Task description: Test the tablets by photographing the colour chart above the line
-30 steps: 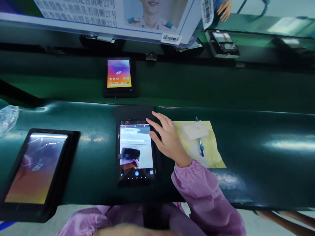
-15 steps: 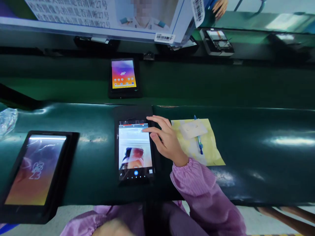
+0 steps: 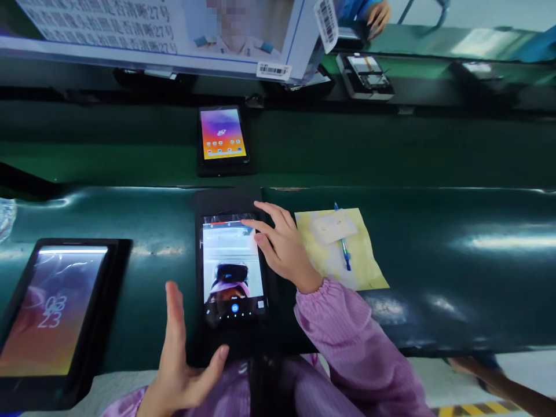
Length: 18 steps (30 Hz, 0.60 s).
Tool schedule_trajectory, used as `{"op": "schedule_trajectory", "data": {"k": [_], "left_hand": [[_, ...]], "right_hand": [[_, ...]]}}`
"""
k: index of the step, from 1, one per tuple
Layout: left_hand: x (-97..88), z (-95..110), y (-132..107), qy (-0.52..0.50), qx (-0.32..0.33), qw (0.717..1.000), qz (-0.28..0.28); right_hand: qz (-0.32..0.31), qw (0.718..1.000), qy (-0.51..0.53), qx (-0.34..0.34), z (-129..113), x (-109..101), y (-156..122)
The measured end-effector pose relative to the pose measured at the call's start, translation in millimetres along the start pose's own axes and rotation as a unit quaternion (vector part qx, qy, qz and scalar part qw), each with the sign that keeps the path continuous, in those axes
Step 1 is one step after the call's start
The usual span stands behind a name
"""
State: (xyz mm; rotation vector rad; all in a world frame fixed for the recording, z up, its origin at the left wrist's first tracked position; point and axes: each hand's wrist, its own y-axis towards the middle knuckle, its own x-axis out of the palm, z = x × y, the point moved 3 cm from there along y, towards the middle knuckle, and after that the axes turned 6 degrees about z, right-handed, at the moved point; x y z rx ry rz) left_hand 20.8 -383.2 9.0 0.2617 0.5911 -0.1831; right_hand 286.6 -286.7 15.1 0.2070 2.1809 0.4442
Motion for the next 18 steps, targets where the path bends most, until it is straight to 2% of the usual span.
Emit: {"op": "schedule_trajectory", "data": {"k": [3, 8, 13, 18], "left_hand": [[7.6, -18.3, 10.3, -0.045, -0.008, 0.998, -0.038], [16.2, -40.8, 12.5, -0.073, -0.067, 0.99, -0.095], [22.2, -43.4, 13.9, -0.039, -0.084, 0.989, -0.117], [25.5, -35.6, 18.2, -0.001, -0.068, 0.993, -0.099]], "right_hand": [[-0.012, 1.0, -0.01, 0.007, 0.0, 1.0, 0.4], [-0.016, 1.0, -0.019, 0.015, 1.0, 2.4, 1.3], [-0.014, 1.0, -0.018, 0.012, 2.5, 3.6, 1.4], [-0.019, 1.0, -0.018, 0.012, 3.8, 5.1, 1.5]]}}
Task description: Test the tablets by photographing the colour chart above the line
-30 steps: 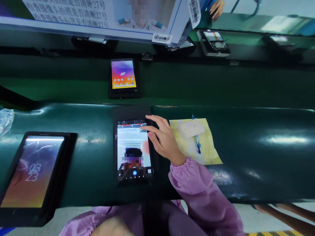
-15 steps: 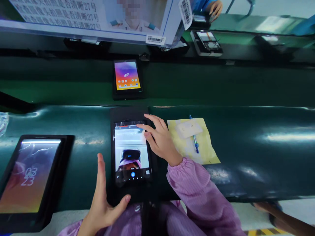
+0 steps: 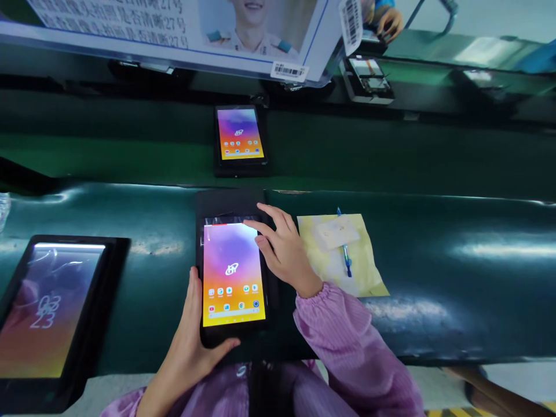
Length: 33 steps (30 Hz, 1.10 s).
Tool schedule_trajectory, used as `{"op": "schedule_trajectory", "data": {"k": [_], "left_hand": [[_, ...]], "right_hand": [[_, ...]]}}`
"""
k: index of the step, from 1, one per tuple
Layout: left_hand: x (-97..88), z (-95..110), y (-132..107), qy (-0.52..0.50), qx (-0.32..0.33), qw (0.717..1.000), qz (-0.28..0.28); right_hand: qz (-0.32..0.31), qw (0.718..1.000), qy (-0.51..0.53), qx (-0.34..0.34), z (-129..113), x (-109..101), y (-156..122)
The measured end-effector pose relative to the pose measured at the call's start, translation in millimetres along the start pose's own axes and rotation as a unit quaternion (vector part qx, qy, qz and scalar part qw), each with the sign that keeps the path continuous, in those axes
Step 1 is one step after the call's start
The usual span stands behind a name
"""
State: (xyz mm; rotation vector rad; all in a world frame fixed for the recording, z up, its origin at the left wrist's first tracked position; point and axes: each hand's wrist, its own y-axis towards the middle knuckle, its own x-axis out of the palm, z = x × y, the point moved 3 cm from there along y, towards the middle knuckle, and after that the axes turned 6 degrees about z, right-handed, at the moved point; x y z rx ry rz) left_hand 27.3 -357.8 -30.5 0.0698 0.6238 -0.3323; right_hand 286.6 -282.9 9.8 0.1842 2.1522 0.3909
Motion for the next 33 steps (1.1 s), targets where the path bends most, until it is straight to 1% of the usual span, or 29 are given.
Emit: {"op": "schedule_trajectory", "data": {"k": [5, 9, 11, 13, 17, 25, 30, 33], "left_hand": [[-0.6, 5.5, 1.7, 0.001, 0.0, 1.0, 0.006], [-0.7, 2.9, 1.7, -0.011, -0.018, 1.0, 0.014], [-0.3, 1.7, 1.7, -0.011, -0.019, 1.0, 0.022], [0.3, 1.3, 1.7, -0.01, -0.013, 0.999, 0.029], [1.4, 1.4, 1.2, -0.007, 0.009, 0.999, 0.031], [2.5, -5.8, 1.4, 0.025, 0.065, 0.997, 0.028], [4.0, -1.9, 2.2, 0.027, 0.054, 0.998, 0.036], [4.7, -0.7, 2.1, 0.033, 0.053, 0.997, 0.037]], "right_hand": [[-0.003, 1.0, 0.004, 0.001, 0.3, -1.5, 0.8], [-0.01, 0.997, 0.067, -0.037, -3.8, -5.9, -1.4], [0.003, 0.994, 0.097, -0.049, -4.9, -8.7, -3.1], [0.029, 0.993, 0.108, -0.046, -4.2, -11.1, -4.6], [0.055, 0.994, 0.093, -0.021, -1.6, -12.0, -5.6], [0.024, 0.998, 0.051, -0.014, -4.0, -4.5, -2.4], [0.016, 0.999, 0.028, 0.003, -3.8, -2.9, -2.1], [0.008, 0.999, 0.026, -0.016, -10.4, -2.6, -1.4]]}}
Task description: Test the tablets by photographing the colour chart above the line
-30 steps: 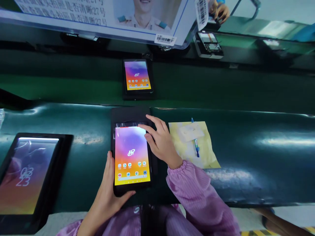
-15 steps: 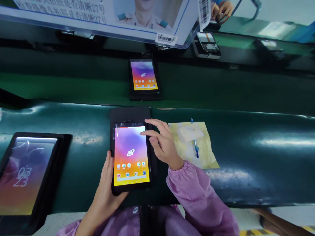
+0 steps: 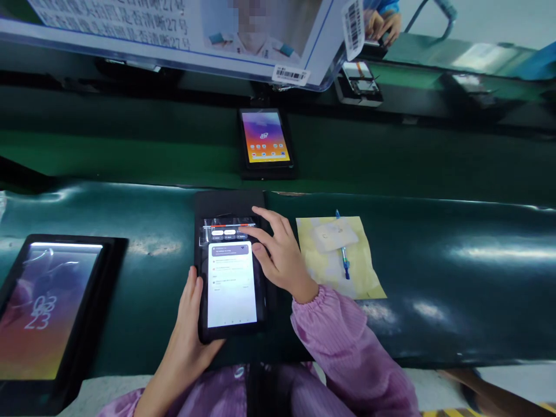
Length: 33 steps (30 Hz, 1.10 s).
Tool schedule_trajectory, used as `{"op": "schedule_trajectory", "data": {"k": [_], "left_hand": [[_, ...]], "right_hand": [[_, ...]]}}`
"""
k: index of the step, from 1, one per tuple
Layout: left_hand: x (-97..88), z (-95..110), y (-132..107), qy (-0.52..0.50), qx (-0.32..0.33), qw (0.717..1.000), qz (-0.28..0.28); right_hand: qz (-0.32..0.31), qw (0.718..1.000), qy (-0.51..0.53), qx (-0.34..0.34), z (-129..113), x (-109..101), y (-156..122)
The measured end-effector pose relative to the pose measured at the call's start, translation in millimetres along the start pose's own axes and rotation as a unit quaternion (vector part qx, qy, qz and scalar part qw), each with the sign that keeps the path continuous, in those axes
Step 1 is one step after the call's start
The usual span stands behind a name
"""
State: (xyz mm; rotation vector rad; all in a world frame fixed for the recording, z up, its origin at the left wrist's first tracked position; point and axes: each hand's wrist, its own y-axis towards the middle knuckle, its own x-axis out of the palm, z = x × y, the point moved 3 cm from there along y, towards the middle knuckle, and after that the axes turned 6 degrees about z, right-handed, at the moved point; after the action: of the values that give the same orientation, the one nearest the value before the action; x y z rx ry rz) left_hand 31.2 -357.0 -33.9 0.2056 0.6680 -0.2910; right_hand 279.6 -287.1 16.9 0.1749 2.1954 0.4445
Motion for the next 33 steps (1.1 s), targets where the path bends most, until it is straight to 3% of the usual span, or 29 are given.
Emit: {"op": "schedule_trajectory", "data": {"k": [9, 15, 19, 22, 24, 27, 30, 33], "left_hand": [[-1.1, -6.2, -1.8, 0.017, 0.01, 1.0, -0.021], [1.6, -7.7, -0.5, 0.001, 0.009, 1.0, -0.023], [2.6, -10.8, -2.2, -0.006, 0.02, 1.0, -0.019], [2.7, -11.5, -1.9, -0.008, 0.018, 1.0, -0.021], [2.5, -10.9, -0.7, -0.008, 0.022, 1.0, -0.019], [3.3, -9.9, 0.2, -0.005, 0.027, 1.0, -0.014], [6.3, -9.9, -2.5, -0.003, 0.02, 1.0, -0.006], [11.2, -11.8, -5.0, -0.002, 0.012, 1.0, 0.005]], "right_hand": [[-0.049, 0.996, -0.032, -0.067, -28.6, 13.8, 16.4], [-0.039, 0.996, -0.04, -0.063, -32.2, 16.2, 21.8], [-0.072, 0.994, -0.057, -0.056, -33.2, 22.5, 21.7], [-0.08, 0.994, -0.055, -0.04, -35.2, 16.1, 17.9], [-0.052, 0.998, -0.032, 0.007, -33.5, 1.5, 9.8], [-0.007, 0.985, 0.011, 0.175, -21.4, -26.2, -17.3], [-0.058, 0.938, 0.057, 0.337, -9.0, -38.8, -57.0], [-0.118, 0.903, 0.127, 0.394, -6.6, -32.6, -84.5]]}}
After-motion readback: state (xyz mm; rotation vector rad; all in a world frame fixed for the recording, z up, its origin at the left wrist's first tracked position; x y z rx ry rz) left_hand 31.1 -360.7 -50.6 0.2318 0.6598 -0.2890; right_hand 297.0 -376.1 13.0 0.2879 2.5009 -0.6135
